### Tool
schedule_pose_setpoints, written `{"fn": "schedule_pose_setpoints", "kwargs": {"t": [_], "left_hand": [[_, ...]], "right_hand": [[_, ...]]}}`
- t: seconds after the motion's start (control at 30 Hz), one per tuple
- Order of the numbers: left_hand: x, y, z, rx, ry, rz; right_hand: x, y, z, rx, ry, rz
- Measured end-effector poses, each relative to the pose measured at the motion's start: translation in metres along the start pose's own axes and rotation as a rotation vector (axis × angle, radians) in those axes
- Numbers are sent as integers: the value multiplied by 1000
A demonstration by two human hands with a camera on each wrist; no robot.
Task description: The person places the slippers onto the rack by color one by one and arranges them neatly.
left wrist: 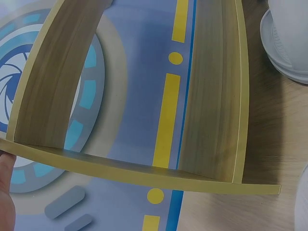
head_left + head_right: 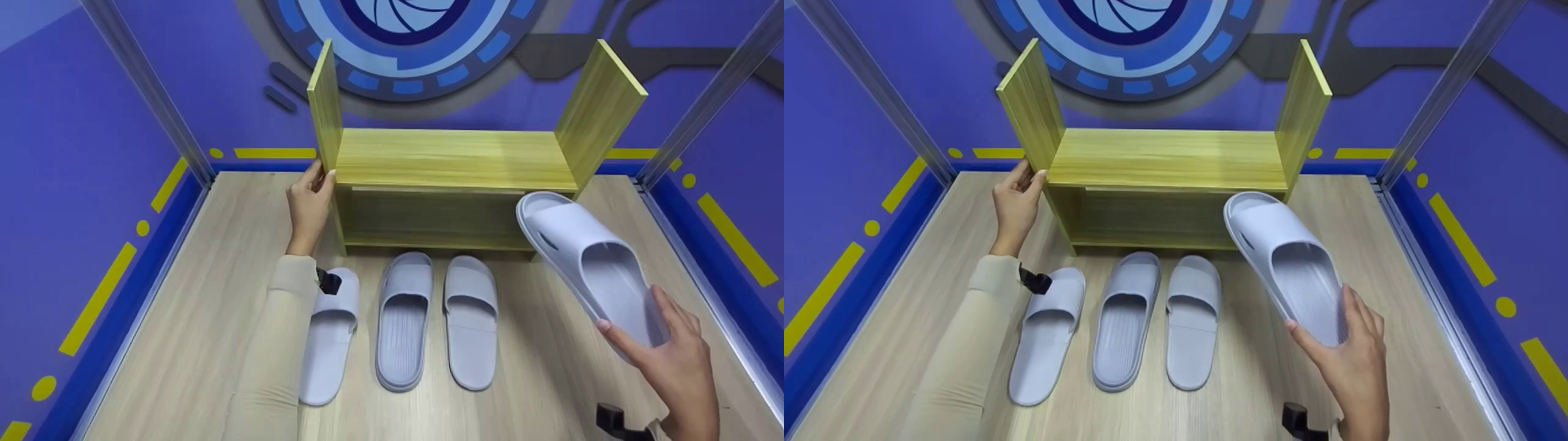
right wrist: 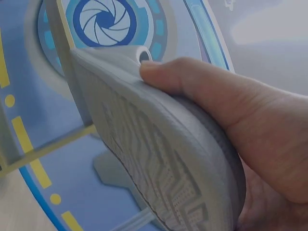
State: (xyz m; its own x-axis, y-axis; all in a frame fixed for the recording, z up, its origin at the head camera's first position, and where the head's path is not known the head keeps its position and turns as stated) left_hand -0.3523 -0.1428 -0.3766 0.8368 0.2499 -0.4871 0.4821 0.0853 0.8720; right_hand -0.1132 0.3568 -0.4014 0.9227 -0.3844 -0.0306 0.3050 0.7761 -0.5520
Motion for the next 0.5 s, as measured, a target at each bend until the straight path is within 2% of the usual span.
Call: {"fn": "schedule_pose_setpoints", "kwargs": {"t": [0.17,0.43,0.5], "left_hand": [[-1,-4,1,17,-1,-10],[-1,-3,1,31,9,-24],[0,2,-1,24,2,-16]], "right_hand": [[-9,-14,0,-12,16,16],[-30,-41,-6,-57,103,80],[-34,-44,-8,-66,123,86]]}}
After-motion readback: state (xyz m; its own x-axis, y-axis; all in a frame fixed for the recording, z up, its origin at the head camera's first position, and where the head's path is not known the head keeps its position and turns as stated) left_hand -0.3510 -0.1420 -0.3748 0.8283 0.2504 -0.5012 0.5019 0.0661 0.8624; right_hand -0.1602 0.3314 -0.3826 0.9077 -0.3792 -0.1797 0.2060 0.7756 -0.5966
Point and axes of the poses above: each hand's wrist, its own x-axis away from the middle knuckle, its own z-axis out of the back of the hand, y = z × x, the point moved 7 cm from there along -x, towards the middle knuckle, and after that the axes turned 10 degrees about x, right-handed, at the moved point
